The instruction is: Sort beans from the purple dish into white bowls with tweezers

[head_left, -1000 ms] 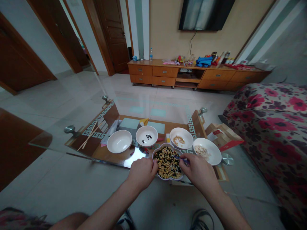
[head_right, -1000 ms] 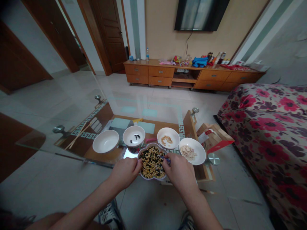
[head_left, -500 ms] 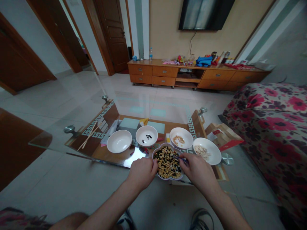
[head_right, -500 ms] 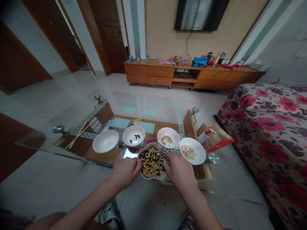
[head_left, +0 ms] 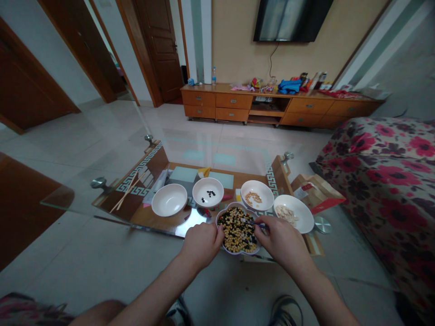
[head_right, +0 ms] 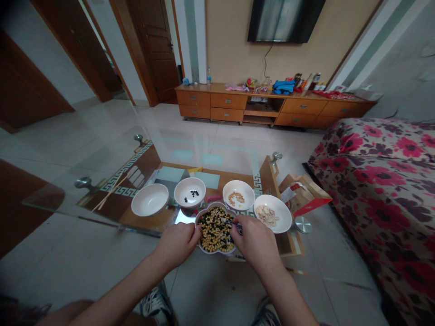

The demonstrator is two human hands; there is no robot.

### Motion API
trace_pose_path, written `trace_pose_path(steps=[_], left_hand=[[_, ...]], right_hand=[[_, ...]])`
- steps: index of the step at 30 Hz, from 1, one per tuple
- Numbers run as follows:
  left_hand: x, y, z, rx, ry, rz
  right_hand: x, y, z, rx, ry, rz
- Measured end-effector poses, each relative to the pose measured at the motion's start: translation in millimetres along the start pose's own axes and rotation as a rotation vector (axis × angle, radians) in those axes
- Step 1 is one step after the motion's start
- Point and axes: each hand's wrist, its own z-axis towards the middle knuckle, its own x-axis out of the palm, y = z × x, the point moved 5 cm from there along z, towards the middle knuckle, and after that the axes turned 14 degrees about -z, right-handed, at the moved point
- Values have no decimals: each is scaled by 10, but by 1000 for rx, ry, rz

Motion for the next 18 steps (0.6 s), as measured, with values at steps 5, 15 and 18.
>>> trace_pose_path(steps=[5,15,18], left_hand=[[1,3,-2,14,-10,4],[-12,-14,-10,14,-11,7],[-6,-8,-6,24,-21,9]], right_hand=[[9,15,3,-52,43,0],[3,12,1,-49,1,5],[-14,-13,-1,17,-25,14]])
